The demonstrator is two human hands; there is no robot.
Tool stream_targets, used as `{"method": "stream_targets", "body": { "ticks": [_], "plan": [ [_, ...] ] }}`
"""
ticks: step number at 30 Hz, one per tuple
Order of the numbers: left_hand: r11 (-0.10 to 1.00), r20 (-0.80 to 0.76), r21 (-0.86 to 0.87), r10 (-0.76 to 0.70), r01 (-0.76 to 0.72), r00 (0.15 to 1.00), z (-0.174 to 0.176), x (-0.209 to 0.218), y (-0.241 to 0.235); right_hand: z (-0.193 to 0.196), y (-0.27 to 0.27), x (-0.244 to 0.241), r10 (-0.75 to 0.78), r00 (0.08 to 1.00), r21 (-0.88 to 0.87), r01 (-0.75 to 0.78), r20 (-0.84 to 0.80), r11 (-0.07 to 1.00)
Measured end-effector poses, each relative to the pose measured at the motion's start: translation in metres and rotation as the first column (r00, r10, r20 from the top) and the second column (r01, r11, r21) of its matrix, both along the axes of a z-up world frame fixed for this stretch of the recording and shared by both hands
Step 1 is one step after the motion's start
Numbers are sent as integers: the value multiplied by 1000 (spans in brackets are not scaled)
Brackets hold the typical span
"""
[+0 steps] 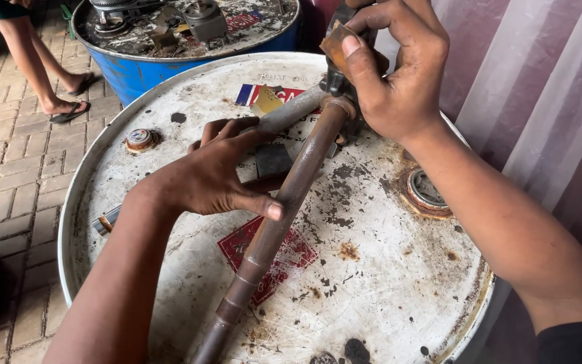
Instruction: The person scrubs a long metal rod with a small abrasive pad, focusing on the threaded end and the area around a clamped joint. The rod is held steady on a white barrel lid while the person repeatedly rubs the surface to remove grime.
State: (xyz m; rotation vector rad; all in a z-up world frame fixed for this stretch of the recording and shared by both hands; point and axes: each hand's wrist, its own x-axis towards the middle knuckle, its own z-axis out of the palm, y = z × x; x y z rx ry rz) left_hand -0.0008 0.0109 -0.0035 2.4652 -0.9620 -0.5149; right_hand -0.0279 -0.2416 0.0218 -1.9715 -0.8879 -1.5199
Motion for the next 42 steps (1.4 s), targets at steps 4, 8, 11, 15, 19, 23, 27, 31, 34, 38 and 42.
{"method": "stream_targets", "body": {
  "ticks": [4,8,11,15,19,23,27,31,34,38,42],
  "plan": [
    [1000,25,-19,-3,4,1000,2,-2,0,1,1,-1,-4,1000,0,4,-5,1000],
    [993,163,-82,101,-88,981,-3,-1,-1,0,0,-1,-10,1000,0,10,-11,1000],
    [992,162,-96,98,-84,982,1,-4,0,1,1,-2,-15,1000,1,15,-14,1000],
    [997,122,-60,60,-53,991,3,-3,0,3,3,-4,8,1000,3,-8,-22,1000],
    [991,187,-123,82,-59,979,-7,1,-4,4,3,-4,40,999,-5,-40,-29,999],
    [975,284,-157,200,-161,938,-11,0,-15,5,3,-6,30,999,-1,-30,-35,1000],
    [940,337,-262,302,-219,892,-16,0,-24,9,7,-7,62,998,-18,-62,-6,998],
    [937,245,-232,316,-261,917,-6,-1,-36,6,7,-4,53,999,4,-53,-11,999],
    [945,109,-125,317,-303,942,12,1,-45,5,4,5,51,999,27,-50,-11,998],
    [944,96,-70,327,-321,940,19,14,-56,6,5,4,58,998,42,-57,-21,997],
    [945,130,-32,327,-325,936,28,22,-69,11,10,-7,60,996,61,-57,-60,996]
  ]
}}
